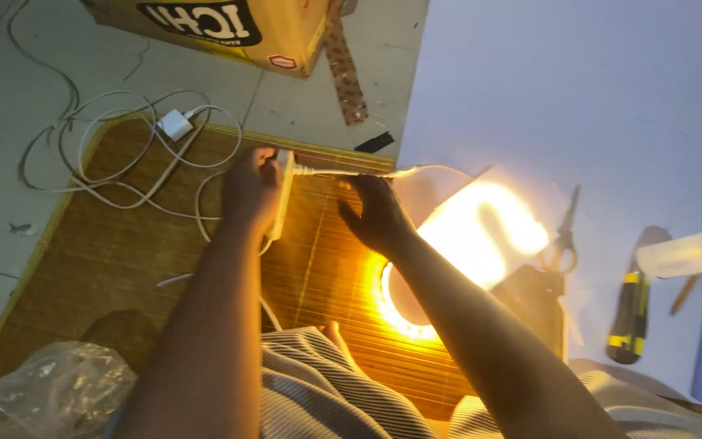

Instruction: Cutting out a neon light sign from a backing board and testing its functionality by plugging it into a power source.

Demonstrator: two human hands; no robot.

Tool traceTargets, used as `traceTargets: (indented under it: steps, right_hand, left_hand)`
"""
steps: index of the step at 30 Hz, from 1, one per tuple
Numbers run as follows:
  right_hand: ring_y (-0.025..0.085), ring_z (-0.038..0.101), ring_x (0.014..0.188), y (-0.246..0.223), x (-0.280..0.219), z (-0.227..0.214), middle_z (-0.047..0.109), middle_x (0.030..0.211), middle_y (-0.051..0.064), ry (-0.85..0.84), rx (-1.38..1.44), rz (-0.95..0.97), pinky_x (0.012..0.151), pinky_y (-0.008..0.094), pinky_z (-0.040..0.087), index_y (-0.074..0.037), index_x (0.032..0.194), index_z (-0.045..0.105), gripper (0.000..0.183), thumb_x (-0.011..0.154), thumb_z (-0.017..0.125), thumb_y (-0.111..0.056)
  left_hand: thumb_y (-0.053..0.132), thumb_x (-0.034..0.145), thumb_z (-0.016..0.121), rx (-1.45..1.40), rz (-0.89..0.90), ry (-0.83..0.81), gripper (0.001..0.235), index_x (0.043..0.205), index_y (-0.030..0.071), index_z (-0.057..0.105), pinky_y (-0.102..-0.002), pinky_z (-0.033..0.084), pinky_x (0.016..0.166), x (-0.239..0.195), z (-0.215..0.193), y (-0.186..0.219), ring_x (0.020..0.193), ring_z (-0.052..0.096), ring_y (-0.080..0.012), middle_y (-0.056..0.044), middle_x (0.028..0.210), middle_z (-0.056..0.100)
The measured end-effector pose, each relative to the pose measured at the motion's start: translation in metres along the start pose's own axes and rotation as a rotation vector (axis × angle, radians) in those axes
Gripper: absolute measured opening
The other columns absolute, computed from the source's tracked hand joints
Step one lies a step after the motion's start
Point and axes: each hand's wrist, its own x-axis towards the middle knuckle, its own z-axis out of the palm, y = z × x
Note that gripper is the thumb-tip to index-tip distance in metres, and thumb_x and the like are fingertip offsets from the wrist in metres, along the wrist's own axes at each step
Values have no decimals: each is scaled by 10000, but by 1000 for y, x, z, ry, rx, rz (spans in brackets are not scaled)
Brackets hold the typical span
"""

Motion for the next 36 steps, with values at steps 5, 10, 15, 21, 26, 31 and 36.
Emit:
traceTargets:
  steps: [5,10,15,21,26,31,36]
  right_hand:
    - [259,530,1129,10,37,42,602,1146,47,25,-245,-3,1003,439,335,-211,1252,533,490,783,632,-314]
    - [210,514,1057,-10,60,52,548,1082,-21,-144,-436,117,925,411,370,-299,1160,556,394,777,640,-346]
    - [192,597,618,-8,75,46,566,603,24,91,-775,-111,564,314,470,-145,657,611,148,640,745,-204]
    - [135,501,546,47,64,-3,488,636,-43,503,-757,-394,486,279,411,-224,755,577,190,678,706,-108]
    - [253,580,765,38,21,-99,601,822,53,326,-692,-286,689,365,448,-141,998,639,213,785,632,-134]
    - [342,534,1101,41,-61,-207,618,1083,108,24,-400,370,941,460,405,-134,1131,631,310,822,623,-155]
    - [364,595,999,82,-143,-246,653,1046,124,150,-270,822,768,468,498,-162,1101,659,292,855,615,-312]
  left_hand:
    - [202,940,357,5,-142,-113,379,1282,77,461,-487,404,971,-7,6,8,1148,512,-352,-189,1236,544]
    - [228,949,376,-116,-190,-110,395,1323,109,428,-481,389,988,2,22,-8,1193,474,-338,-169,1264,528]
    - [160,954,371,-252,-194,-80,344,1281,107,463,-510,424,957,-2,17,-3,1135,518,-372,-200,1175,571]
    - [189,864,506,-303,-240,-49,316,1170,164,583,-442,426,954,12,26,-25,1124,542,-314,-128,1119,622]
    - [204,851,538,-300,-92,162,259,1051,70,636,-446,450,853,31,32,-42,1002,588,-338,-180,978,636]
    - [265,805,677,-61,201,310,289,1014,67,643,-419,443,866,-1,19,39,1001,569,-353,-148,960,603]
    - [259,769,612,-5,130,-263,471,1198,69,565,-425,374,1015,-48,75,103,1213,465,-323,-158,1217,543]
